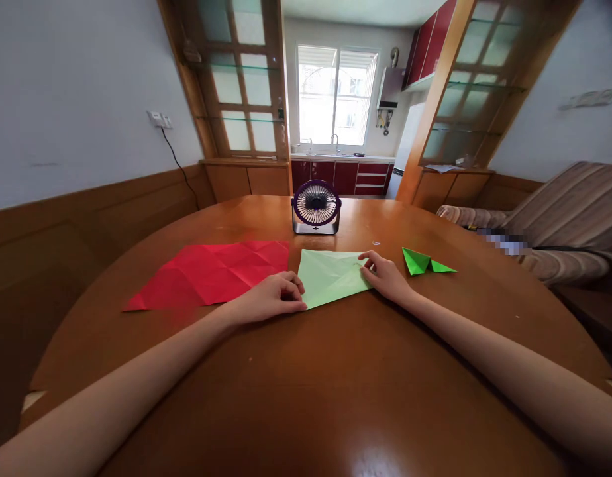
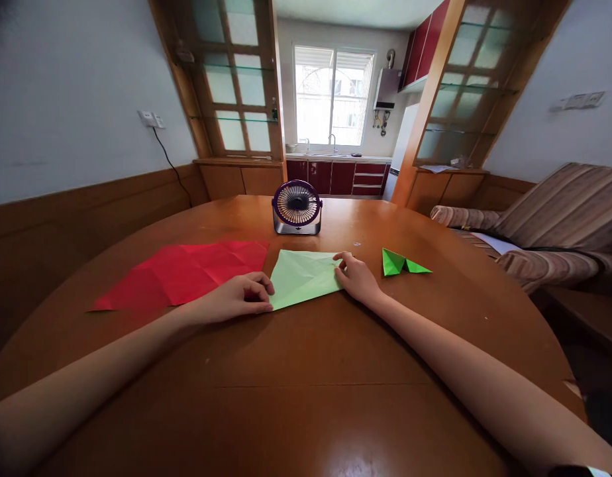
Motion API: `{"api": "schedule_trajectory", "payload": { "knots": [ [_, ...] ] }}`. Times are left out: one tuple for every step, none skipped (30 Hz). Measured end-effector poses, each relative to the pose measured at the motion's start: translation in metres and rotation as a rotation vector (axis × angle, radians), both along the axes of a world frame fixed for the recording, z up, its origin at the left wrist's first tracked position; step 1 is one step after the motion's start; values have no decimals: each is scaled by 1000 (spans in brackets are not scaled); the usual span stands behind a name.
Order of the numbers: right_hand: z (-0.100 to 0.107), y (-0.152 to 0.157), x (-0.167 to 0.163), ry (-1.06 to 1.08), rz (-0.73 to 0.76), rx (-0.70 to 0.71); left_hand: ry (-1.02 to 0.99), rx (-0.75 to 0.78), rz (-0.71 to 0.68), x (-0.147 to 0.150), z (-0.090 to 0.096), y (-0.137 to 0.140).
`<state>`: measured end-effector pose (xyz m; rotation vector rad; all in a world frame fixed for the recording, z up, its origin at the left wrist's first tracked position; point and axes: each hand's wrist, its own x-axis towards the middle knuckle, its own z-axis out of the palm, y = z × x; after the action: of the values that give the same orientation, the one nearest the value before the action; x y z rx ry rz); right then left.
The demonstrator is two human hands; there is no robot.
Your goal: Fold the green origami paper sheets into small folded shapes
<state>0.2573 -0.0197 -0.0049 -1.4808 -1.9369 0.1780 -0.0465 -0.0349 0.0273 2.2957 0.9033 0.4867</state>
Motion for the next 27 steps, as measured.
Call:
{"api": "schedule_trajectory", "payload": {
  "knots": [
    [0,-1,-1,-10,-4,0,3,-12,14,0,0,0],
    [0,-1,-1,-19,-7,-1,5,-21,25,1,0,0],
    [0,-1,-2,-27,-10,0,7,-28,32,1,0,0],
    [0,-1,-2,-32,-12,1,8,-33,36,1,0,0],
    [-1,-1,-2,-36,-14,3,10,-40,40,1,0,0],
    [-1,-1,-2,-38,-13,6,11,-47,43,1,0,1],
    [-1,-1,-2,-40,-11,8,13,-54,43,1,0,1],
    [-1,-1,-2,-42,-9,10,14,-60,43,1,-1,1],
    [-1,-1,-2,-45,-8,12,15,-65,41,1,-1,2],
    [-1,-1,-2,-47,-8,14,15,-68,40,1,-1,2],
    [-1,-1,-3,-47,-10,13,17,-71,37,0,-1,3],
    [0,-1,-3,-46,-12,10,17,-73,35,0,-1,3],
    [0,-1,-3,-44,-13,8,16,-73,31,0,-1,3],
    [0,-2,-3,-43,-11,4,16,-70,27,0,-1,3],
    [1,-2,-4,-43,-9,1,16,-65,23,0,-1,3],
    [1,-2,-4,-44,-7,0,15,-59,20,0,-1,4],
    [1,-2,-4,-46,-6,-1,14,-54,19,-1,-1,4],
    [2,-2,-5,-50,-7,-1,12,-53,18,-1,-1,4],
    [2,-2,-5,-56,-10,-1,11,-56,16,-1,-2,4],
    [2,-2,-5,-65,-15,0,7,-62,15,0,-2,4],
    [1,-2,-6,-76,-20,1,2,-68,11,0,-2,4],
    [1,-2,-6,-87,-24,1,-4,-75,7,-1,-2,4],
    [1,-1,-6,-99,-28,0,-7,-80,5,-1,-1,5],
    [0,-1,-6,-110,-29,1,-10,-86,5,-1,-1,5],
    [0,-1,-6,-119,-28,2,-11,-91,5,-1,-1,5],
    [-1,0,-6,-127,-25,3,-11,-94,6,-1,-1,5],
    [-1,0,-6,-131,-21,4,-10,-96,6,-1,-1,5]
  ]
}}
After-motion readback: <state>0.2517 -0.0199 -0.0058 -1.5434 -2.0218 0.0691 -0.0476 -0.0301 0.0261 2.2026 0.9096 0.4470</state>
